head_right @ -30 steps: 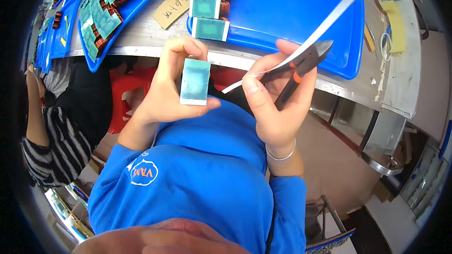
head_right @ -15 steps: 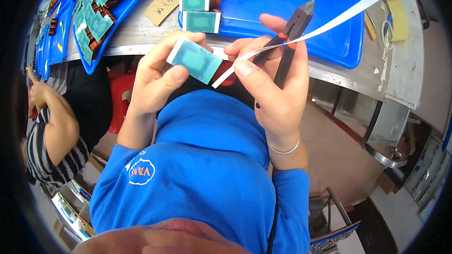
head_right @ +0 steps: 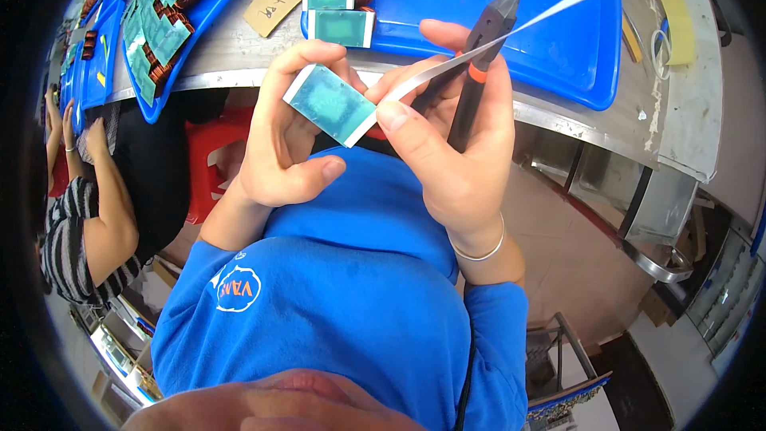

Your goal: Applying white insulating tape to copper wire coils using diagonal pliers on a workbench.

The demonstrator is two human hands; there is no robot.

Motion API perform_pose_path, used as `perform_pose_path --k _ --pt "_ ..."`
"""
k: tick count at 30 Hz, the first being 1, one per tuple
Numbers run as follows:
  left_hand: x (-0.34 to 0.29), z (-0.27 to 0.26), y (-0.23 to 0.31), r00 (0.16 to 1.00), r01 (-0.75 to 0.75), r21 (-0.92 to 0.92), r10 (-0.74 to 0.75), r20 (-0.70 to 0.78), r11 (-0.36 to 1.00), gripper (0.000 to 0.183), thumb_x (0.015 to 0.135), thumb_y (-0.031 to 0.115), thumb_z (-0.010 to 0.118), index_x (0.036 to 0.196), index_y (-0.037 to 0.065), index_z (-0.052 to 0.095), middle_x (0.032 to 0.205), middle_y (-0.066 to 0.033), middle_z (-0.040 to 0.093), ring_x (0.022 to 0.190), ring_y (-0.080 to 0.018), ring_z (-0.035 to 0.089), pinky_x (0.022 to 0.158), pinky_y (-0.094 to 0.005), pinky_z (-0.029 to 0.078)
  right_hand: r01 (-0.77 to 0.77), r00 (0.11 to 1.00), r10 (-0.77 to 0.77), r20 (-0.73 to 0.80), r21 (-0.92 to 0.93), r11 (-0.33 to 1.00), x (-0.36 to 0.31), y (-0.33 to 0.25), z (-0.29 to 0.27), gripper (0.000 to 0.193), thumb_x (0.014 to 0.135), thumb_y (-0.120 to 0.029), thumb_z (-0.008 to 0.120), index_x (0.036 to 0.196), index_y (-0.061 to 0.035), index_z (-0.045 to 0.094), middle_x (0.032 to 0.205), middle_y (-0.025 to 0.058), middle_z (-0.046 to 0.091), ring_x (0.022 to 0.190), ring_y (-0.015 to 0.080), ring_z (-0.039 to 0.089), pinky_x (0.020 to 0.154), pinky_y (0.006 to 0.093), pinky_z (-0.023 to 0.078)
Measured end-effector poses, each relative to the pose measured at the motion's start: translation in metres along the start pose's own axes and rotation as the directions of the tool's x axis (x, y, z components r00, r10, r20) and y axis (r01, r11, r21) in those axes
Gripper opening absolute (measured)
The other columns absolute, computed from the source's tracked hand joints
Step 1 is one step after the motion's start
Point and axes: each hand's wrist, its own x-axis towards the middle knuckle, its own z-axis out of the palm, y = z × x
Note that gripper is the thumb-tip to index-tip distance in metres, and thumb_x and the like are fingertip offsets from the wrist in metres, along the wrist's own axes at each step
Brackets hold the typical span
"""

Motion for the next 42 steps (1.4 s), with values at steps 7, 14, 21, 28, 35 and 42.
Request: perform_pose_path --k 7,14,21,28,35,42 --pt "0.0 0.0 -0.001 1.0 -0.022 0.054 0.023 -0.011 0.998 0.075 0.059 0.008 0.06 0.126 0.002 0.028 0.105 -0.0125 0.043 0.104 -0.0211 0.045 0.091 -0.033 0.036 0.007 1.0 -0.007 -0.001 -0.018 1.0 -0.002 0.002 0.0 0.053 0.076 0.004 0.059 0.122 0.0029 0.033 0.086 0.0085 0.055 0.085 0.0165 0.056 0.078 0.0311 0.048" --pt "-0.001 0.0 -0.002 0.999 -0.009 0.037 0.01 -0.035 0.999 0.074 0.059 0.009 0.06 0.126 0.002 0.028 0.104 -0.0126 0.044 0.103 -0.0213 0.046 0.091 -0.033 0.036 0.013 1.0 -0.013 0.009 -0.021 1.0 -0.002 0.003 0.0 0.053 0.076 0.005 0.058 0.122 0.0029 0.033 0.086 0.0087 0.055 0.085 0.0158 0.056 0.076 0.0295 0.048" --pt "-0.001 0.0 -0.001 0.999 0.006 0.021 -0.005 -0.041 1.0 0.073 0.06 0.008 0.061 0.125 0.002 0.029 0.104 -0.0126 0.045 0.102 -0.021 0.047 0.091 -0.0324 0.036 0.015 1.0 -0.015 0.008 -0.018 1.0 -0.002 0.004 0.001 0.053 0.076 0.005 0.058 0.122 0.0029 0.033 0.086 0.0087 0.055 0.084 0.0157 0.056 0.075 0.0287 0.048" --pt "-0.002 0.001 -0.001 0.998 0.026 0.006 -0.026 -0.058 1.0 0.067 0.063 0.002 0.063 0.123 0.004 0.032 0.104 -0.0119 0.045 0.101 -0.0199 0.047 0.088 -0.0323 0.037 0.04 0.999 -0.038 0.038 -0.054 0.998 -0.003 0.006 0.002 0.05 0.077 0.004 0.057 0.121 0.0039 0.033 0.085 0.0082 0.055 0.083 0.0159 0.055 0.073 0.0285 0.047" --pt "-0.001 -0.006 -0.004 0.996 -0.093 0.044 0.092 0.017 0.995 0.061 0.067 -0.001 0.064 0.121 0.003 0.036 0.105 -0.0048 0.043 0.093 -0.0091 0.049 0.078 -0.0234 0.044 0.094 0.995 -0.096 -0.007 -0.101 0.99 -0.003 0.012 0.001 0.046 0.08 0.004 0.054 0.121 0.0048 0.034 0.088 0.0078 0.051 0.083 0.0158 0.055 0.072 0.0286 0.047" --pt "0.0 -0.005 -0.003 0.995 -0.093 0.025 0.092 0.023 0.995 0.061 0.066 -0.002 0.064 0.12 0.003 0.036 0.105 -0.0052 0.043 0.094 -0.0101 0.049 0.08 -0.0246 0.044 0.126 0.992 -0.125 0.015 -0.108 0.986 -0.003 0.012 0.001 0.046 0.081 0.004 0.053 0.122 0.0045 0.033 0.087 0.0061 0.048 0.082 0.0156 0.054 0.072 0.0282 0.047"
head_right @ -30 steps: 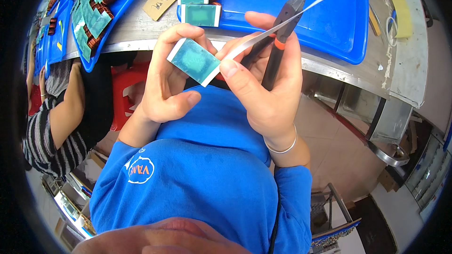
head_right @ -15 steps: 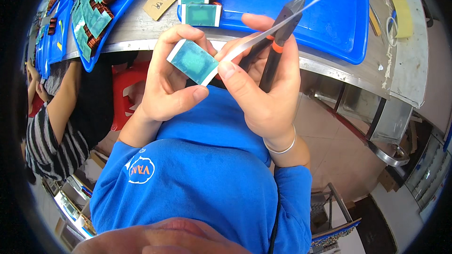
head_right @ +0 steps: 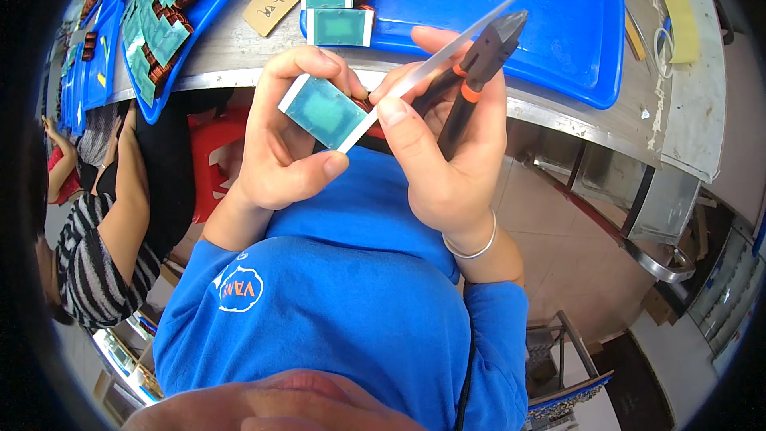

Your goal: Applying white insulating tape to copper wire coils using diagonal pliers on a workbench.

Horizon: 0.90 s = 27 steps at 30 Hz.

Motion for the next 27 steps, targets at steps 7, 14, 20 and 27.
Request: perform_pose_path --k 7,14,20,27 --pt "-0.0004 0.0016 -0.0001 1.0 -0.001 -0.006 0.001 -0.007 1.0 0.06 0.066 -0.002 0.064 0.119 0.003 0.036 0.104 -0.0058 0.043 0.095 -0.0108 0.049 0.08 -0.0252 0.044 0.007 1.0 -0.007 0.001 -0.014 1.0 -0.0011 0.0006 -0.0013 0.046 0.08 0.005 0.053 0.122 0.004 0.034 0.086 0.006 0.048 0.082 0.0151 0.053 0.071 0.0276 0.046" --pt "-0.0009 0.002 -0.0002 1.0 -0.003 -0.013 0.002 -0.014 1.0 0.06 0.065 -0.002 0.064 0.119 0.002 0.036 0.103 -0.0059 0.044 0.095 -0.0107 0.049 0.08 -0.0251 0.044 0.04 0.999 -0.041 -0.012 -0.014 0.999 -0.0013 -0.0006 0.0026 0.046 0.08 0.006 0.053 0.122 0.0039 0.033 0.086 0.0061 0.048 0.079 0.0148 0.053 0.069 0.0267 0.046" --pt "-0.0013 0.0026 -0.0005 1.0 0.014 0.016 -0.014 -0.014 1.0 0.06 0.065 -0.002 0.063 0.118 0.003 0.036 0.102 -0.0054 0.045 0.092 -0.0101 0.049 0.078 -0.0241 0.043 0.038 0.995 -0.044 -0.09 -0.074 0.997 -0.0019 -0.0046 0.0072 0.045 0.078 0.003 0.052 0.119 0.0041 0.035 0.077 0.0115 0.054 0.079 0.0216 0.054 0.073 0.0332 0.043" --pt "0.0001 0.0032 0.0002 1.0 0.007 -0.008 -0.007 -0.03 1.0 0.059 0.065 -0.002 0.064 0.117 0.003 0.037 0.1 -0.0059 0.047 0.091 -0.0096 0.05 0.076 -0.0233 0.043 0.033 0.998 -0.034 -0.045 -0.027 0.999 -0.0007 0.0014 0.002 0.047 0.08 0.005 0.053 0.122 0.0035 0.033 0.084 0.0051 0.047 0.077 0.0134 0.053 0.067 0.0255 0.046"
